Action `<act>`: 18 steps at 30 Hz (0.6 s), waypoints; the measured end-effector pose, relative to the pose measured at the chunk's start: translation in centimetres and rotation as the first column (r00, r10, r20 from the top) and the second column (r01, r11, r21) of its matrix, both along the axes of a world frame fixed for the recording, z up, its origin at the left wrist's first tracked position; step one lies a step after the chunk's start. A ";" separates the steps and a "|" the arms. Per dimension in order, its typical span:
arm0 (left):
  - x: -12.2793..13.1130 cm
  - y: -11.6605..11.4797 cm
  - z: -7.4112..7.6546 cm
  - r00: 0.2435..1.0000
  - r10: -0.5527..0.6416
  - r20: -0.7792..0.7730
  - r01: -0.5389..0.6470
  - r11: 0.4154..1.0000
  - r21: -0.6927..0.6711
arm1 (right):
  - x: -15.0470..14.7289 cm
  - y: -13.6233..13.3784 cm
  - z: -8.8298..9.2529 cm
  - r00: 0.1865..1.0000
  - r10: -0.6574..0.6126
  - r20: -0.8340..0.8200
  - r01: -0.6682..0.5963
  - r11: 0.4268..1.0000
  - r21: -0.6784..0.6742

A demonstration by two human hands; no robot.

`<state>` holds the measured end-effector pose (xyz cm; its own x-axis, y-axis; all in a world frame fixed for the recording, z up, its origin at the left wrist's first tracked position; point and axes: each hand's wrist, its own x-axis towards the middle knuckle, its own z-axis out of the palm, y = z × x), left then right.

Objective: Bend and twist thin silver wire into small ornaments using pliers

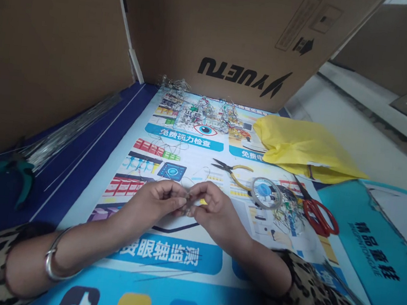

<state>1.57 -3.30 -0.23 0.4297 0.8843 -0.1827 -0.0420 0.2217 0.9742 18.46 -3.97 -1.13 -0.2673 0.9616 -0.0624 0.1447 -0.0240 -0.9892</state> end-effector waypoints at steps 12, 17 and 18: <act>0.2 -0.1 0.1 1.000 0.001 0.028 0.000 0.999 -0.049 | -0.3 -0.2 -0.3 0.996 -0.002 -0.094 -0.006 0.997 -0.081; 0.1 0.2 0.2 0.991 -0.010 -0.135 0.014 1.000 0.027 | 1.2 1.2 0.6 1.000 -0.016 -0.026 0.015 0.999 -0.036; 0.0 0.2 0.2 0.983 -0.003 -0.183 0.015 0.998 0.060 | 1.8 1.8 0.8 0.998 -0.055 0.043 0.055 0.998 0.005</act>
<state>1.55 -3.09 -0.05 0.4021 0.8924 -0.2048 0.1398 0.1612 0.9770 20.28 -2.19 -0.38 -0.2110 0.9751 -0.0687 0.1860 -0.0290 -0.9821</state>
